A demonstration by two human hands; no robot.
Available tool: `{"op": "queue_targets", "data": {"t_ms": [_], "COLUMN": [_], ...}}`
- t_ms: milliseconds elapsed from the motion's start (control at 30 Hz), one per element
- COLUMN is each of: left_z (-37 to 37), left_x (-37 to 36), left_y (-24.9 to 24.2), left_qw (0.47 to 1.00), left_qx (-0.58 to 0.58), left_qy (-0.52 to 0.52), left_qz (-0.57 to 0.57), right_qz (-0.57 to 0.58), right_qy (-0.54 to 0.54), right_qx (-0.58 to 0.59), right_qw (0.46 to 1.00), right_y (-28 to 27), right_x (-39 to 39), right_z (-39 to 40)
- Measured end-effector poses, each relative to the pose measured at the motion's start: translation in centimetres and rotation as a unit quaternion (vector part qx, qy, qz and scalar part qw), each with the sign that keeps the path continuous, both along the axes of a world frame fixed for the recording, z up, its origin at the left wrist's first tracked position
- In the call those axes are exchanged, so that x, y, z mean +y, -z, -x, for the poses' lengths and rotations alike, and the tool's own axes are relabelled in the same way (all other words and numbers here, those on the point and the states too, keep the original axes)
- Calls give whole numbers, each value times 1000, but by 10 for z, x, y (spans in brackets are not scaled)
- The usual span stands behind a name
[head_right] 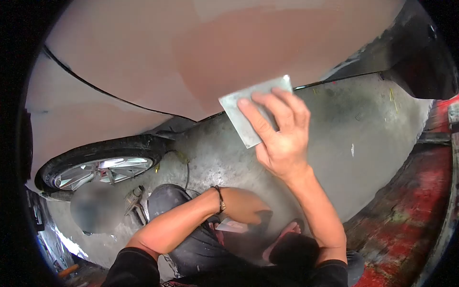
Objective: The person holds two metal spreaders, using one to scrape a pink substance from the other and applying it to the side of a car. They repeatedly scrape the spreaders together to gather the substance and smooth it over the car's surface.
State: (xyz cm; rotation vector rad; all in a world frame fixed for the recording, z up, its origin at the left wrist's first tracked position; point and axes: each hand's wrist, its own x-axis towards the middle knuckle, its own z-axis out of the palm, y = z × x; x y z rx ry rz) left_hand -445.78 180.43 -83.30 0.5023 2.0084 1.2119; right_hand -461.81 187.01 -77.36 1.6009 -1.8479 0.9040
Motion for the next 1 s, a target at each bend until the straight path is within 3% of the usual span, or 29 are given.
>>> {"op": "queue_targets", "data": {"t_ms": [33, 167, 333, 500, 567, 667, 800, 900, 1000], "left_z": [3, 19, 20, 12, 7, -11, -28, -32, -19], "left_x": [4, 9, 11, 4, -1, -6, -16, -25, -38], "left_y": [11, 15, 28, 21, 14, 2, -23, -18, -31], "left_qw": [1000, 996, 997, 997, 997, 999, 998, 995, 993], "left_qx": [24, -84, -69, -80, -68, -2, -40, -49, -71], "left_qy": [0, 23, 18, -10, -12, -35, -27, -45, -55], "left_qz": [1, 30, 16, 6, 33, -17, -27, -73, -72], "right_qz": [14, 77, 94, 75, 61, 46, -41, -118, -159], "right_qy": [7, -4, -27, 2, 6, 6, 0, -2, -12], "right_qx": [17, 93, 111, 83, 60, 35, 5, -26, -83], "right_qw": [1000, 993, 989, 994, 996, 998, 999, 993, 984], "right_y": [-25, -90, -110, -73, -39, 33, 124, 147, 131], "right_x": [-4, -24, -44, -49, -50, -57, -55, -36, -10], "right_z": [-2, -1, 3, -5, -8, -5, -1, -7, -8]}}
